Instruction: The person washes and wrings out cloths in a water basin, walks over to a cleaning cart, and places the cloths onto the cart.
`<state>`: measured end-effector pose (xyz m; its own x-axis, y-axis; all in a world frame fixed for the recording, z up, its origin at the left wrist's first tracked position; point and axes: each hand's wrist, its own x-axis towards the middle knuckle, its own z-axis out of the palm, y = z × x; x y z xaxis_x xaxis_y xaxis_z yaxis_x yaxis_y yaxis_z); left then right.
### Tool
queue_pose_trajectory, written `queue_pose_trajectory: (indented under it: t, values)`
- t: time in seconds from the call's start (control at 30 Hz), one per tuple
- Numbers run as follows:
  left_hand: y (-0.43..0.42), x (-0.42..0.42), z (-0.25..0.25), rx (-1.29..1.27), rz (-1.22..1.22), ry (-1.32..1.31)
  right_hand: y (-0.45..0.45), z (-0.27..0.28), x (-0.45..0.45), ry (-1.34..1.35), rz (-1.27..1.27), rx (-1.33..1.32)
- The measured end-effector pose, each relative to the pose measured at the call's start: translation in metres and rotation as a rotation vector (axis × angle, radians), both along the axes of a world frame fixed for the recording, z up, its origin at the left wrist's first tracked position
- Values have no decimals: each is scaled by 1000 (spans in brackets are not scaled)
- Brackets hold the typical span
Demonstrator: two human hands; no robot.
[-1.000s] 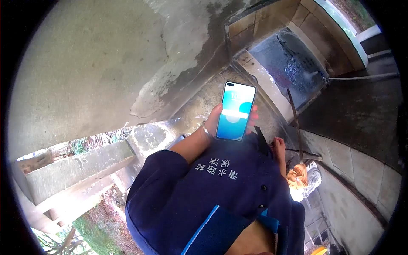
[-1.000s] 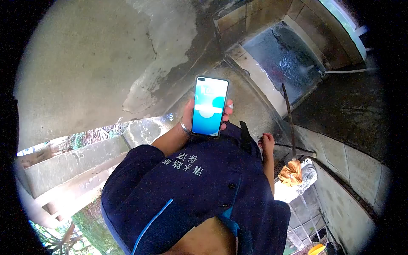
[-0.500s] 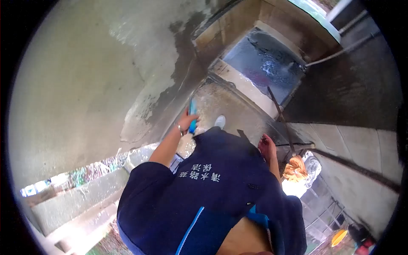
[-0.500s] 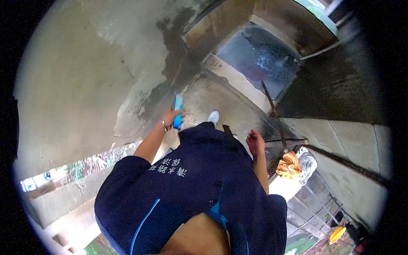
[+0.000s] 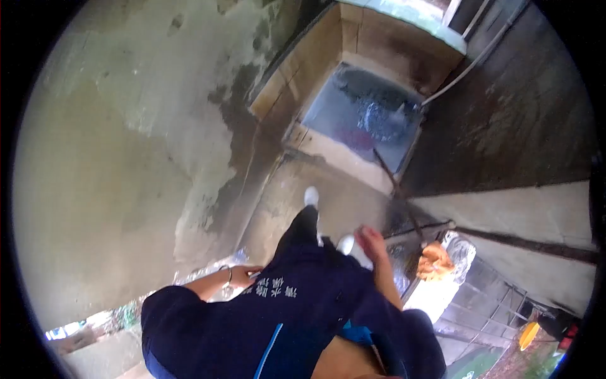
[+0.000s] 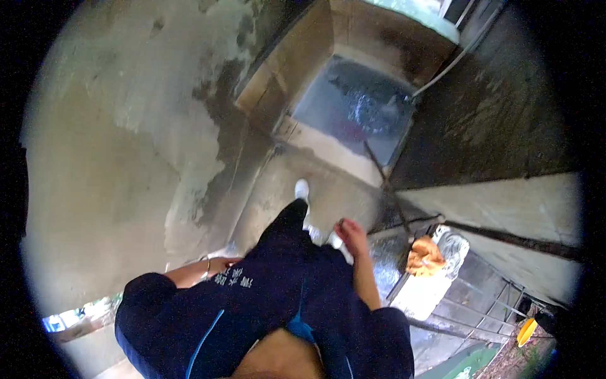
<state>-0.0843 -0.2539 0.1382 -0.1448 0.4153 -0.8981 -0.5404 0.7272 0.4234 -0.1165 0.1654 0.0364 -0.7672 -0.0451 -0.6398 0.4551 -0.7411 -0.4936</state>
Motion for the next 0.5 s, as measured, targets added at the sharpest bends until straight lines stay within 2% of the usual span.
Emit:
queue_pose_trajectory:
  t: [0.07,0.1,0.13,0.17,0.2,0.27,0.3,0.33,0.37,0.4,0.43,0.47,0.5]
  values:
    - [31,-50,44,102,-175,262,-5,-6,-14,-19,130,-10]
    - [22,-59,8,194,-198,365,-14,-5,-22,-60,67,7]
    - [7,-59,-49,287,-217,466,-20,-5,-33,-34,70,2]
    - [-5,-73,-95,266,-289,422,-24,-2,-46,-45,48,-38]
    - [7,-103,-81,178,-66,-82,-28,-4,-60,-54,40,-12]
    - [14,-144,-91,236,-348,139,-32,-2,-92,-119,37,0]
    - [13,-157,-105,420,-288,28,-30,7,-108,-132,46,15]
    - [15,-174,-90,284,-239,-80,-29,16,-124,-144,54,28]
    - [18,-194,-72,225,-313,-94,-23,8,-138,-90,58,40]
    - [24,-212,-41,160,-390,-120,-24,32,-155,-116,13,60]
    - [11,-211,-87,258,-366,-340,-22,49,-165,-48,-44,10]
    - [-8,-204,-144,263,-378,-346,-18,62,-172,15,-101,-38]
    - [-28,-196,-198,296,-361,-313,-13,69,-178,49,-117,35]
